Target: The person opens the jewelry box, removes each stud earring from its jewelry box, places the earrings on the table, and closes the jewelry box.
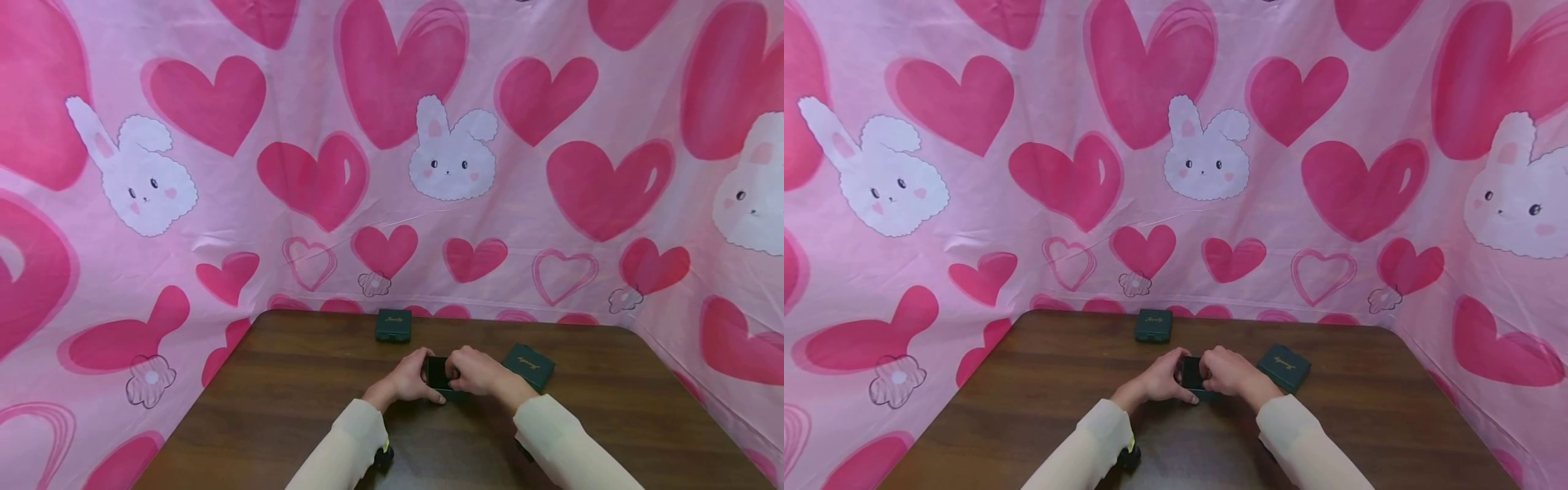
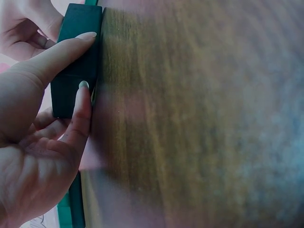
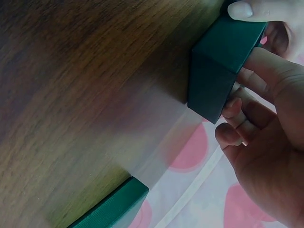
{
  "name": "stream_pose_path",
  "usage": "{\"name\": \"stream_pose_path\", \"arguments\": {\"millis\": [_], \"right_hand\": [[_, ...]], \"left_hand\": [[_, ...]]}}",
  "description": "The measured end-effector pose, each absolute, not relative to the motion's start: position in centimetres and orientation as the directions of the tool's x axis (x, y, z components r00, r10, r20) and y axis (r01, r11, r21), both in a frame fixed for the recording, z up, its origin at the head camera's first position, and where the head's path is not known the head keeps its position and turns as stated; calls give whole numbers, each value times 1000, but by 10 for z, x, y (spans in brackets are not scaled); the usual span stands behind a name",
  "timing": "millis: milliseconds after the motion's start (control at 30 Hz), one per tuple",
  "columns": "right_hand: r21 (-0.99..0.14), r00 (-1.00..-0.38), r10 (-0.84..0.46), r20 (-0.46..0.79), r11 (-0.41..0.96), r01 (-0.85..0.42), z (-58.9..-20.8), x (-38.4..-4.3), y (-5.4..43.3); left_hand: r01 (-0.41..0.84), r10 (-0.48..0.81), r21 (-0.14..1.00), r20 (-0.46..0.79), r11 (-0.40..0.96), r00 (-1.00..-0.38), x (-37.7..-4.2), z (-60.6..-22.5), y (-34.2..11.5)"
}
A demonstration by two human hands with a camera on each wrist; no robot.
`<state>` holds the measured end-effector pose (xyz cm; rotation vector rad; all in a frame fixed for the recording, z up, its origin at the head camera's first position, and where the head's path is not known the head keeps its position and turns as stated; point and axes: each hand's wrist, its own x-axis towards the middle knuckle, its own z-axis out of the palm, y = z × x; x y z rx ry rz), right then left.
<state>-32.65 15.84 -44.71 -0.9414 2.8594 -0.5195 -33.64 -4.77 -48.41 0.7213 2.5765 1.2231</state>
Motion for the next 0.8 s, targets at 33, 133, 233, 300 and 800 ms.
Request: {"name": "stream_pose_path", "arguments": {"millis": [33, 133, 233, 300, 800], "right_hand": [[-345, -806, -591, 23, 753, -561, -447, -326, 158], [-343, -808, -589, 20, 755, -558, -446, -326, 158], [-343, -807, -590, 19, 754, -560, -445, -326, 158], [-339, -806, -592, 22, 754, -563, -445, -325, 158], [-355, -789, -611, 60, 726, -589, -445, -321, 159]], "left_hand": [[344, 509, 770, 29, 537, -860, -336, -484, -48], [337, 506, 772, 23, 539, -862, -336, -484, -48], [337, 504, 771, 25, 540, -863, -335, -483, -48], [338, 503, 770, 26, 541, -864, -335, -483, -48], [331, 499, 773, 22, 541, -866, -336, -484, -48]]}}
